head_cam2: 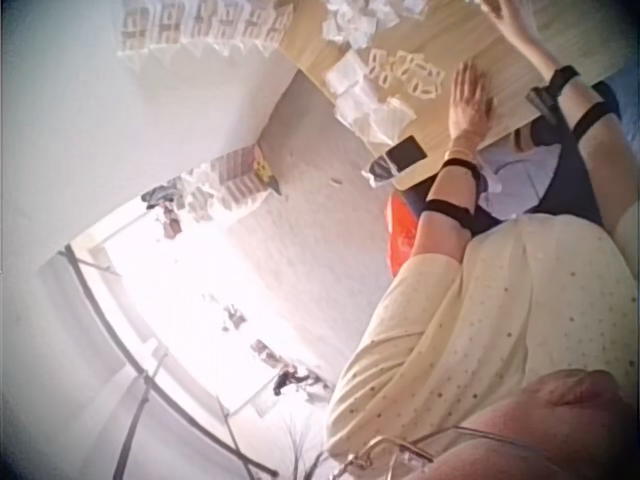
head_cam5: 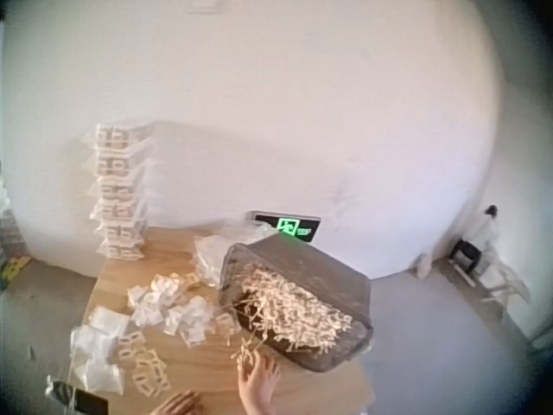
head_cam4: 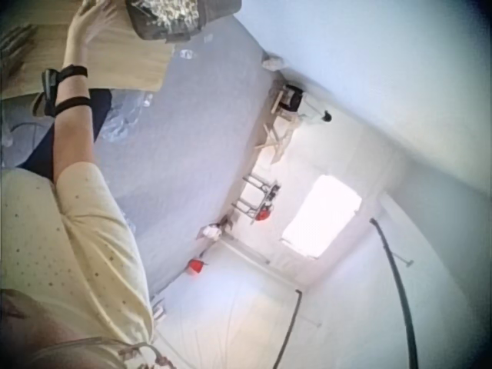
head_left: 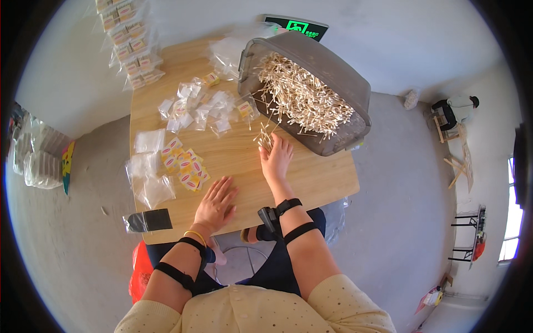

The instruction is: Packaging small items into plastic bags and applying labels.

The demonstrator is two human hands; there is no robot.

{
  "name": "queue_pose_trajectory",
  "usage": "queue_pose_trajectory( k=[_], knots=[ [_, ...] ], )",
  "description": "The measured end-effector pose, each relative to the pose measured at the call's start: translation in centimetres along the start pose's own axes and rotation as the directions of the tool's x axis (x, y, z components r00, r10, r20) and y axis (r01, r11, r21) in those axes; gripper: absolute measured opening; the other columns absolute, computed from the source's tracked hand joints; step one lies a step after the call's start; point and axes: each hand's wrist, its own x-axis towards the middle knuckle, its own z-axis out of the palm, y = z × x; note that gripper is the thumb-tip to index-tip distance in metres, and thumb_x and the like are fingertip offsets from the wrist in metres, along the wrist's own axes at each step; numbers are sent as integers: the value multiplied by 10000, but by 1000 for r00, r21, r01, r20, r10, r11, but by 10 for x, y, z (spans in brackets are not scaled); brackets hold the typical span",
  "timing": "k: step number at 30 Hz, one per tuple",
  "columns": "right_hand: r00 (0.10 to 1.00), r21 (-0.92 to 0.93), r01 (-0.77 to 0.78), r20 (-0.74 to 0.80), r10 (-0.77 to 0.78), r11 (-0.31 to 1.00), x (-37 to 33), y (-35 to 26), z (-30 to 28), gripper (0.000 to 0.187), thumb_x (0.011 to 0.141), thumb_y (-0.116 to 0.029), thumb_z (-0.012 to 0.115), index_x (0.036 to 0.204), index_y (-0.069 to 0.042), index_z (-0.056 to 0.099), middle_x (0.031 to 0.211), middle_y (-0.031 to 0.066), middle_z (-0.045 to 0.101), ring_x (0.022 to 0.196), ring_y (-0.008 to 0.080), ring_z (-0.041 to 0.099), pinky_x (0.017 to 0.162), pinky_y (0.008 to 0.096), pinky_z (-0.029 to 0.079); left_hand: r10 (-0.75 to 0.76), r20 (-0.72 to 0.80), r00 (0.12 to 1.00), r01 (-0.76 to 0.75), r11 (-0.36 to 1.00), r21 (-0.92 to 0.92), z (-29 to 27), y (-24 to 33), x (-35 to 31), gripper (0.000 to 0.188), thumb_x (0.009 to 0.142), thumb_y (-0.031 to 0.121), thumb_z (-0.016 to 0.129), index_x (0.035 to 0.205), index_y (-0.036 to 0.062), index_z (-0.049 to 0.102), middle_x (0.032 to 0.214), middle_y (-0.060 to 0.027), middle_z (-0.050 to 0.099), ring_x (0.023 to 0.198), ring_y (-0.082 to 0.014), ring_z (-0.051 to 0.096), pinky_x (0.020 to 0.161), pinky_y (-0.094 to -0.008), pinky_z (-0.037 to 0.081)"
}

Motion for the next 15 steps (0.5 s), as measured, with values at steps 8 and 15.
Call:
queue_pose_trajectory(
  k=[8,15],
  knots=[
    [976,298,185,52,-209,936,-55,-5,-19,334,808,-10,672,1128,-98,631,1069,92,598,1028,338,525,903,463,416,-7,29,1000,6,1000,30,-3,-3,-5,616,844,244,649,1408,64,479,1541,-189,360,1447,-354,321,1212,-456,255],
    [892,449,292,190,-410,844,-85,-25,-30,318,781,2,673,1088,-77,659,1070,86,599,1028,335,540,900,435,440,-52,-16,999,52,998,32,-1,2,-3,746,854,291,649,1490,36,354,1590,-186,264,1489,-345,230,1229,-477,189]
  ],
)
